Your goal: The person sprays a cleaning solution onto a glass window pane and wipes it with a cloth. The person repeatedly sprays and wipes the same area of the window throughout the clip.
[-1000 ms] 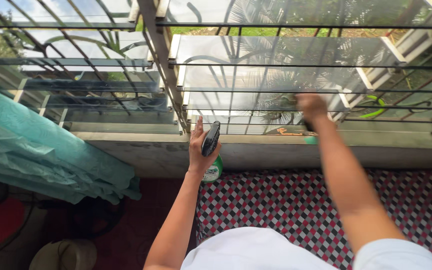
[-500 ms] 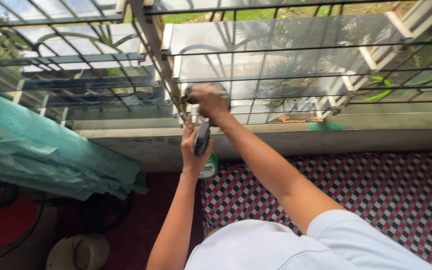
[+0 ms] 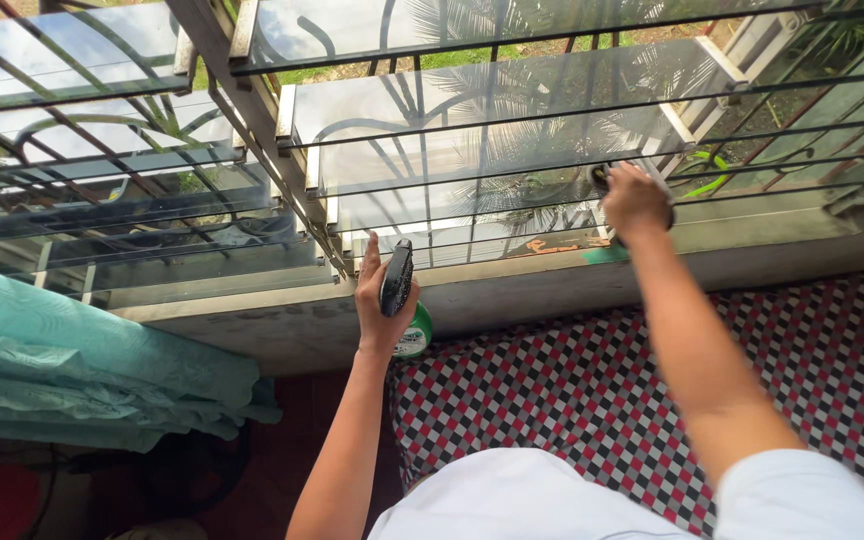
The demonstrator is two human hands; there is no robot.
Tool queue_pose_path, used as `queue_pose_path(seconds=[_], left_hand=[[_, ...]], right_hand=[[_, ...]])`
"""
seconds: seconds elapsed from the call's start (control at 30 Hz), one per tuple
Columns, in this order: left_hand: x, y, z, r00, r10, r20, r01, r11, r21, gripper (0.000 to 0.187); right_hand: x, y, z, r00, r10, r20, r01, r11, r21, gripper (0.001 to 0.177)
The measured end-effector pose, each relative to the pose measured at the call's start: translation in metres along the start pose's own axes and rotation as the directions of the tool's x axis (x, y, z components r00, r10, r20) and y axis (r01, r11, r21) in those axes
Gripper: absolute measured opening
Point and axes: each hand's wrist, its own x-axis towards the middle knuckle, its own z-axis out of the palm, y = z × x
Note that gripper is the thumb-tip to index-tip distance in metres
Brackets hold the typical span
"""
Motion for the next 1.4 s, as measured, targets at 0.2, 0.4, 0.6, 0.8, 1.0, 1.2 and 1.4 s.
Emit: queue_pose_path(seconds=[0.2, 0.4, 0.6, 0.8, 1.0, 1.2, 1.4], left_hand=[[0.001, 0.000, 0.006, 1.000, 0.005, 0.018, -0.006, 1.000, 0.015, 0.026], [0.002, -0.003, 0.018, 0.999, 0.006, 0.036, -0.006, 1.000, 0.005, 0.026], [0.002, -0.003, 0.019, 0.998, 0.018, 0.067, -0.018, 1.000, 0.001, 0.028], [0.001, -0.001, 0.018, 0.998, 0.034, 0.056, -0.034, 0.999, 0.000, 0.026], [0.003, 0.000, 0.022, 0.997, 0.033, 0.068, -0.033, 0.999, 0.001, 0.025], [0.002, -0.001, 0.024, 0.997, 0.056, 0.058, -0.056, 0.998, 0.006, 0.023], [0.003, -0.003, 0.031, 0.997, 0.040, 0.073, -0.040, 0.999, 0.004, 0.024]], right_hand=[[-0.003, -0.189, 0.035, 0.931, 0.197, 0.307, -0.278, 0.928, 0.248, 0.025], [-0.022, -0.194, 0.017, 0.909, -0.359, -0.211, 0.417, 0.798, 0.435, 0.028], [0.024, -0.019, 0.006, 0.981, -0.072, 0.178, 0.063, 0.997, 0.054, 0.025], [0.045, -0.023, 0.024, 0.934, 0.153, 0.323, -0.155, 0.988, -0.017, 0.030], [0.041, -0.039, 0.013, 0.952, 0.023, 0.305, -0.048, 0.996, 0.076, 0.039], [0.067, -0.018, 0.023, 0.951, -0.004, 0.310, -0.016, 0.998, 0.063, 0.061], [0.065, -0.015, 0.026, 0.935, 0.007, 0.353, -0.048, 0.993, 0.107, 0.056]])
